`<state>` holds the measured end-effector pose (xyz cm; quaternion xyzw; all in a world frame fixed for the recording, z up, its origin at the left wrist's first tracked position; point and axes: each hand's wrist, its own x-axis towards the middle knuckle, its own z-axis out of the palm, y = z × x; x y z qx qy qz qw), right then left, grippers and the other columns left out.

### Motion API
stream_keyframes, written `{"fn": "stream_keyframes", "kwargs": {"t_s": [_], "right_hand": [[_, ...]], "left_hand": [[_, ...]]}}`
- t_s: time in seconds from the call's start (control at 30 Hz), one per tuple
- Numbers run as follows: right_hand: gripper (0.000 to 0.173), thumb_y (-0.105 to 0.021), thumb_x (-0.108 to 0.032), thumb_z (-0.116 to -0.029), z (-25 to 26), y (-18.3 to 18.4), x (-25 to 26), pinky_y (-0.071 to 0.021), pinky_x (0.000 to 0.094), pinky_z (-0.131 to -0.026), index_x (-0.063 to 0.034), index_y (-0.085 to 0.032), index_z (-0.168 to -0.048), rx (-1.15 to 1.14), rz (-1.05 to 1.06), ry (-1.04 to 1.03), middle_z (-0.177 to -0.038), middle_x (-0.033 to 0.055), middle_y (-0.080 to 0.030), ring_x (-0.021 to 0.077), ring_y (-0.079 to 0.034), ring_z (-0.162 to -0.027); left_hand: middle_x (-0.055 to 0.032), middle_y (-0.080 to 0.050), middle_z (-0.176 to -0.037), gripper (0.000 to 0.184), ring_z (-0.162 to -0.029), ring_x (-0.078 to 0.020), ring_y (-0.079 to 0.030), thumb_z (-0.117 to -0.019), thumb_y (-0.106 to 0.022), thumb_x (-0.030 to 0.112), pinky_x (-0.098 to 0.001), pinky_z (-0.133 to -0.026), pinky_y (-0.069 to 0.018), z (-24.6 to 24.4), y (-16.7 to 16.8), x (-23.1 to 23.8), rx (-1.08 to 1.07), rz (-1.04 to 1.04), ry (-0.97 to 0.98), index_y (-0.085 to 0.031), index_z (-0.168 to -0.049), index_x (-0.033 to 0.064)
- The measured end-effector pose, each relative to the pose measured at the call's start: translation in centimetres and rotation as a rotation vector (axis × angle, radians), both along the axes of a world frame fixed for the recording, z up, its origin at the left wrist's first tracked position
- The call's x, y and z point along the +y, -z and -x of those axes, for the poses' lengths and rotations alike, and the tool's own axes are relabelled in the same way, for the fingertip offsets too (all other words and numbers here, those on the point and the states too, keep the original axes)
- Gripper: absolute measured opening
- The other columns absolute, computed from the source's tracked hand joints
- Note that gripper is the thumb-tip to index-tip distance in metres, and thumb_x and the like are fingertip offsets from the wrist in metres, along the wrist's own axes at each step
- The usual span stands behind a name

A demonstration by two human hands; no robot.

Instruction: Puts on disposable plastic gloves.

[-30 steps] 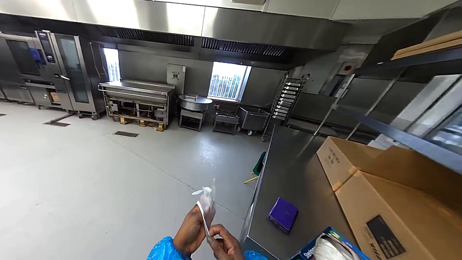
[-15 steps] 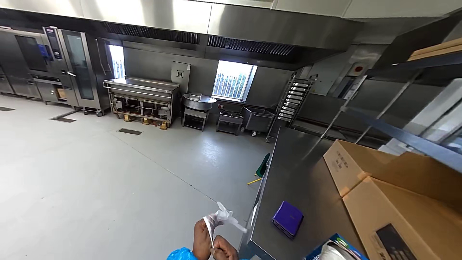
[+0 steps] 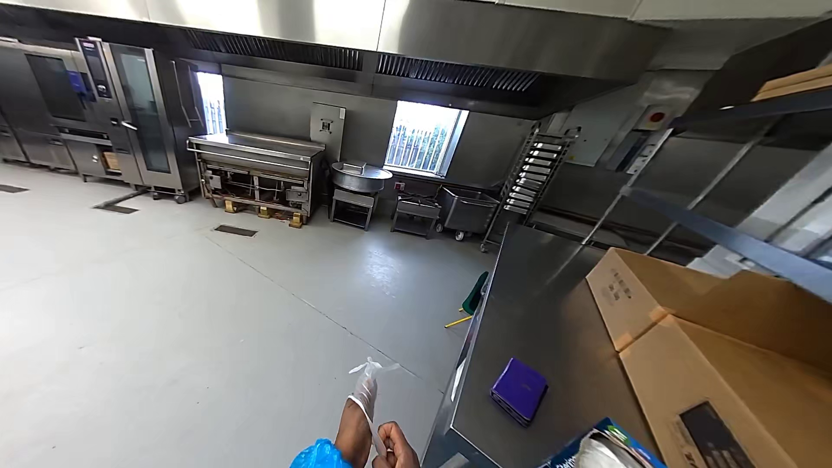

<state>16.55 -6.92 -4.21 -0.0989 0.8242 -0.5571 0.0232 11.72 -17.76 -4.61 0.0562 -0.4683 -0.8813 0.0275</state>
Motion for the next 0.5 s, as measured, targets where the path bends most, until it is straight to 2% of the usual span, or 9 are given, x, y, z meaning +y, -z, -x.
{"fn": "stream_keyframes", "kwargs": {"t_s": [0.07, 0.1, 0.13, 0.17, 0.2, 0.27, 0.33, 0.4, 0.5], "right_hand": [[0.044, -0.068, -0.003, -0.0777, 0.6, 0.8, 0.2, -0.0512, 0.0327, -0.056, 0.0095, -0.054, -0.117, 0.099, -0.077, 0.061, -0.077, 0.0095, -0.060, 0.0153, -0.057, -0.059], [0.052, -0.074, -0.009, -0.0790, 1.0, 1.0, 0.4, -0.0517, 0.0339, -0.056, 0.0101, -0.054, -0.123, 0.141, -0.127, 0.083, -0.073, 0.0086, -0.061, 0.0160, -0.057, -0.057], [0.058, -0.076, -0.014, -0.0809, 1.4, 0.8, 0.5, -0.0520, 0.0353, -0.057, 0.0104, -0.053, -0.128, 0.144, -0.180, 0.089, -0.071, 0.0076, -0.061, 0.0166, -0.057, -0.057], [0.060, -0.075, -0.018, -0.0845, 1.7, 0.2, 0.7, -0.0529, 0.0380, -0.059, 0.0100, -0.052, -0.132, 0.102, -0.239, 0.074, -0.070, 0.0078, -0.062, 0.0184, -0.058, -0.058], [0.055, -0.072, -0.019, -0.0889, 2.0, -0.4, 0.8, -0.0525, 0.0414, -0.062, 0.0094, -0.054, -0.133, 0.045, -0.292, 0.041, -0.070, 0.0095, -0.062, 0.0213, -0.058, -0.059], [0.037, -0.061, -0.022, -0.0979, 2.3, -1.4, 1.0, -0.0525, 0.0471, -0.071, 0.0053, -0.065, -0.123, -0.035, -0.388, -0.047, -0.076, 0.0148, -0.065, 0.0273, -0.063, -0.069], [0.032, -0.052, -0.018, -0.1029, 2.2, -2.2, 0.5, -0.0534, 0.0554, -0.086, 0.0070, -0.070, -0.111, -0.017, -0.440, -0.126, -0.091, 0.0244, -0.072, 0.0373, -0.071, -0.089], [0.031, -0.051, -0.014, -0.1018, 2.3, -2.7, 0.1, -0.0527, 0.0559, -0.086, 0.0098, -0.071, -0.104, 0.048, -0.427, -0.183, -0.091, 0.0266, -0.071, 0.0395, -0.070, -0.090], [0.032, -0.052, -0.015, -0.1024, 2.8, -4.4, 0.0, -0.0511, 0.0556, -0.084, 0.0120, -0.069, -0.100, -0.023, -0.432, -0.312, -0.088, 0.0271, -0.069, 0.0385, -0.068, -0.088]], "left_hand": [[-0.0284, -0.029, -0.161, 0.048, -0.149, -0.0280, -0.034, -0.1089, -0.028, 0.005, -0.0341, -0.122, -0.0293, -1.6, -3.2, 0.0, 0.015, 0.152, 0.016, -0.026, -0.154, -0.0124], [-0.0243, -0.026, -0.164, 0.048, -0.151, -0.0272, -0.031, -0.1092, -0.025, 0.002, -0.0359, -0.123, -0.0269, -2.7, -6.4, 0.4, -0.125, 0.186, 0.016, -0.024, -0.156, -0.0087], [-0.0151, -0.029, -0.166, 0.048, -0.152, -0.0227, -0.031, -0.1105, -0.026, 0.000, -0.0366, -0.124, -0.0239, -3.2, -9.7, 1.0, -0.345, 0.123, -0.035, -0.028, -0.158, -0.0011], [-0.0245, -0.025, -0.164, 0.050, -0.151, -0.0271, -0.031, -0.1090, -0.028, 0.004, -0.0362, -0.123, -0.0288, -2.8, -6.4, 0.6, -0.109, 0.189, -0.012, -0.021, -0.157, -0.0085], [-0.0304, -0.029, -0.159, 0.052, -0.146, -0.0292, -0.037, -0.1080, -0.034, 0.009, -0.0361, -0.120, -0.0337, -1.7, -3.3, 0.6, 0.050, 0.173, -0.041, -0.023, -0.154, -0.0131], [-0.0266, -0.036, -0.157, 0.054, -0.142, -0.0241, -0.043, -0.1051, -0.041, 0.013, -0.0339, -0.118, -0.0360, -0.2, -2.0, 0.9, 0.047, 0.110, -0.109, -0.030, -0.153, -0.0104], [-0.0256, -0.038, -0.157, 0.045, -0.143, -0.0248, -0.042, -0.1085, -0.038, 0.007, -0.0337, -0.118, -0.0325, 0.9, -4.4, 0.8, -0.056, 0.159, -0.135, -0.036, -0.150, -0.0114], [-0.0267, -0.043, -0.154, 0.043, -0.141, -0.0266, -0.045, -0.1081, -0.038, 0.005, -0.0361, -0.117, -0.0344, 2.0, -4.9, 0.5, -0.058, 0.175, -0.149, -0.040, -0.147, -0.0121], [-0.0205, -0.040, -0.154, 0.049, -0.139, -0.0189, -0.044, -0.1073, -0.037, 0.012, -0.0323, -0.116, -0.0377, 0.9, -4.1, 0.3, 0.132, -0.016, -0.106, -0.031, -0.152, -0.0054]]}}
